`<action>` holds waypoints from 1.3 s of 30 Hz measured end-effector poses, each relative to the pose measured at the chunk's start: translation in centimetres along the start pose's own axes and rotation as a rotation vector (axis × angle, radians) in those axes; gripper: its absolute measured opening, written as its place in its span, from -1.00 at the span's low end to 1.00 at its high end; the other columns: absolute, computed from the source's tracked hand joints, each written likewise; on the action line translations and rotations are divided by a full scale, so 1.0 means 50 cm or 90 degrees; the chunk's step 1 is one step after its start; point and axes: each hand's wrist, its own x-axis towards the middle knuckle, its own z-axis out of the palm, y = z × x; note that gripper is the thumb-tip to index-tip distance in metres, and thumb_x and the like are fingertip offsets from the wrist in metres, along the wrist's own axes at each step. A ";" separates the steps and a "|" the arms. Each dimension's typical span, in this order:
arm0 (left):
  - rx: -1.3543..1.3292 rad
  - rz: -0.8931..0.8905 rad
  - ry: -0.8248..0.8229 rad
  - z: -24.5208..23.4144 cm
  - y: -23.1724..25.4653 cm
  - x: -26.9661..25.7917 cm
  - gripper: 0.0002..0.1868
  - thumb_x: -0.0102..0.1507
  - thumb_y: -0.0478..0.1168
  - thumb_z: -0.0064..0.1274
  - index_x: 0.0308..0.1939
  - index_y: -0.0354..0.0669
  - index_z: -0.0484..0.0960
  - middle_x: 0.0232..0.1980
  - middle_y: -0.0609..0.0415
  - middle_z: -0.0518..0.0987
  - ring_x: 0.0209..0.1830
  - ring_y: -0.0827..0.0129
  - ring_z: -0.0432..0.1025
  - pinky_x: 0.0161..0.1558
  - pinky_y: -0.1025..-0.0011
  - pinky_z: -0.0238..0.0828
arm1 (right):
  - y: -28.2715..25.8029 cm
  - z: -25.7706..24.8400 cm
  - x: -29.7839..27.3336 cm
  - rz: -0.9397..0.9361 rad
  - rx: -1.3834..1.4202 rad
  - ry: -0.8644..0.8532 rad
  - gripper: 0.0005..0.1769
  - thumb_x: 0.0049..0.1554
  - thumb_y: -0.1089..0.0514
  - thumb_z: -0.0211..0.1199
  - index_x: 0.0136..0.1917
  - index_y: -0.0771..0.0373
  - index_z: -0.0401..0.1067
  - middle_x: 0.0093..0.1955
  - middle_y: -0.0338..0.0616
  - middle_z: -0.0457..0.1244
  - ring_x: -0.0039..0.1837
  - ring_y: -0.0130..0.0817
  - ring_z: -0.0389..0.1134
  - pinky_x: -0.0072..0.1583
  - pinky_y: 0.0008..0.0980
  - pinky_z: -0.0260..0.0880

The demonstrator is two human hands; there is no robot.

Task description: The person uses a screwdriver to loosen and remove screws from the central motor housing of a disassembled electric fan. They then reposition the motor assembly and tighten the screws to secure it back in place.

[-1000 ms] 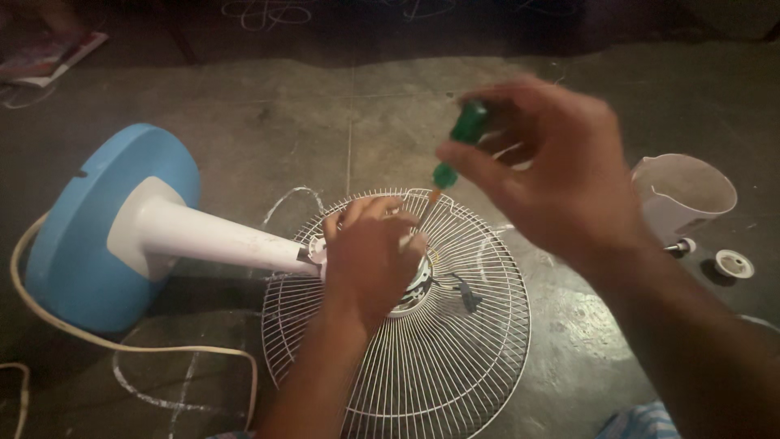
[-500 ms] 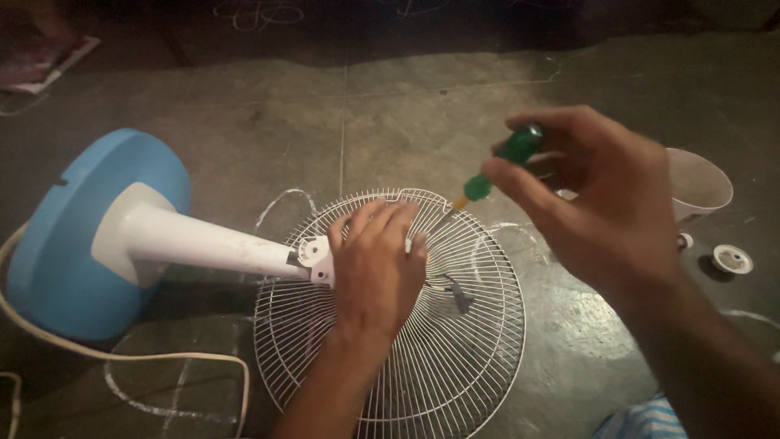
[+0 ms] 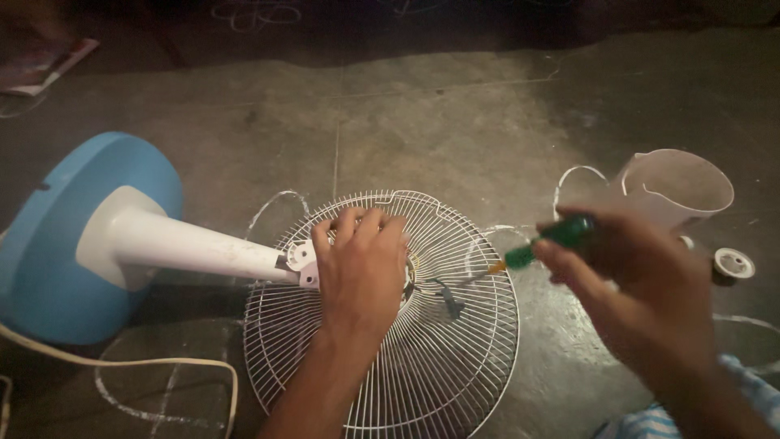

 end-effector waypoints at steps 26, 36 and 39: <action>0.017 0.054 -0.013 -0.023 0.004 0.029 -0.80 0.13 -0.26 0.13 -0.19 -0.12 0.75 -0.07 0.09 0.70 0.18 0.13 0.40 0.32 -0.14 -0.02 | 0.176 -0.018 0.039 0.403 0.445 0.075 -0.69 0.19 0.17 0.18 0.15 0.38 0.46 0.04 -0.06 0.41 0.05 -0.28 0.44 0.02 -0.22 0.41; 0.075 -0.004 -0.037 -0.023 0.020 0.035 -0.76 0.17 -0.20 0.11 -0.09 -0.08 0.70 -0.12 0.11 0.64 0.10 0.18 0.40 0.31 -0.23 -0.15 | 0.182 -0.014 0.040 0.406 0.433 0.052 -0.66 0.18 0.16 0.20 0.18 0.37 0.45 0.06 -0.01 0.40 0.07 -0.22 0.44 0.02 -0.20 0.43; 0.106 -0.046 -0.149 -0.024 0.024 0.045 -0.79 0.22 -0.20 0.06 -0.10 -0.03 0.70 -0.08 0.16 0.64 0.10 0.20 0.40 0.34 -0.22 -0.15 | 0.178 -0.009 0.042 0.403 0.425 0.049 -0.66 0.18 0.16 0.21 0.19 0.37 0.45 0.07 0.00 0.40 0.07 -0.20 0.44 0.01 -0.21 0.42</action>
